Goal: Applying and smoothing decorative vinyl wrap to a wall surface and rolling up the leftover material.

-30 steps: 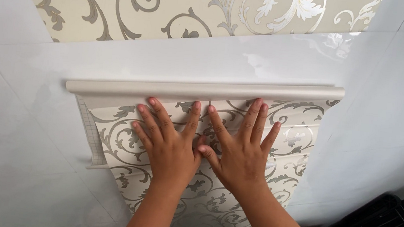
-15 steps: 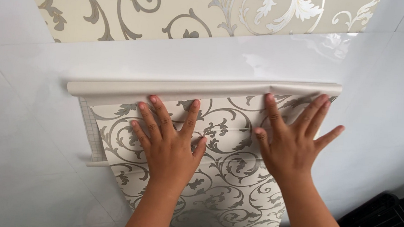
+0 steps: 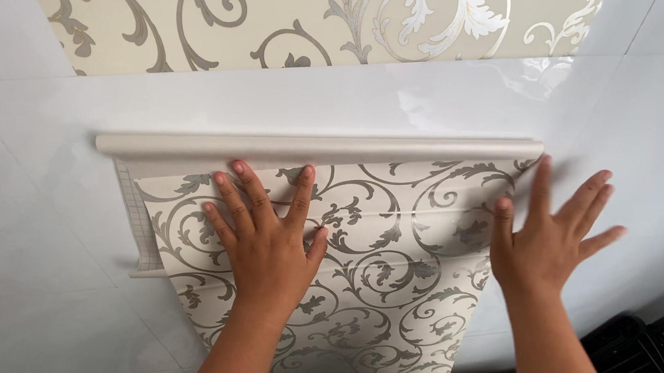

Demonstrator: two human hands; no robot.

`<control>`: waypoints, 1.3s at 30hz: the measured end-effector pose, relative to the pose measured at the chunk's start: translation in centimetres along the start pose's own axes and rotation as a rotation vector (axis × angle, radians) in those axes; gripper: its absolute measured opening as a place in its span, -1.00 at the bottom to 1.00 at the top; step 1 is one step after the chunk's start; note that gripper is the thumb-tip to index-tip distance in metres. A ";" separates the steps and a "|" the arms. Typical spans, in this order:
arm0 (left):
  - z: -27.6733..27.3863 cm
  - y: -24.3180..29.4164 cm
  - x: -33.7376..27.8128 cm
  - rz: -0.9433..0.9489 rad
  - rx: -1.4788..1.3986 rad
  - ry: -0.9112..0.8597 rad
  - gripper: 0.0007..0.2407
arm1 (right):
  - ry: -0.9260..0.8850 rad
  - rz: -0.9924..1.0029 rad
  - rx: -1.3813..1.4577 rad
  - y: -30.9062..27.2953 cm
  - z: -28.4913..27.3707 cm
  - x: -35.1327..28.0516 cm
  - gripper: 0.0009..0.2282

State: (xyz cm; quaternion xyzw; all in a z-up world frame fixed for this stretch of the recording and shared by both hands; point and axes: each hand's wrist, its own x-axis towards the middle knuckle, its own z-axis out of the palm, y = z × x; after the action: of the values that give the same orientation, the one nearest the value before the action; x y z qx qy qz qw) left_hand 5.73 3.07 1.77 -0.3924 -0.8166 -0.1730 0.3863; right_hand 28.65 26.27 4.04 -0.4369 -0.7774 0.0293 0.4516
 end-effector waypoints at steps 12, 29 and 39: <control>-0.4 0.2 -0.2 -0.004 -0.014 0.001 -0.14 | -0.046 -0.643 -0.045 -7.5 3.4 -4.0 -0.27; -5.1 -12.4 -1.9 -0.364 -0.075 -0.069 -0.28 | -0.094 -0.617 -0.004 -7.6 2.9 -3.8 -0.31; -1.0 -6.0 -4.0 0.151 -0.114 0.524 -0.14 | -0.101 -0.593 0.016 -7.6 3.0 -4.1 -0.30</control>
State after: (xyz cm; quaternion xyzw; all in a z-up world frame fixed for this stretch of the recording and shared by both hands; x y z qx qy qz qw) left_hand 3.13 -3.31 -0.53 -0.4150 -0.6464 -0.2852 0.5732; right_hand 22.38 19.74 2.90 -0.1851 -0.8924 -0.0758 0.4046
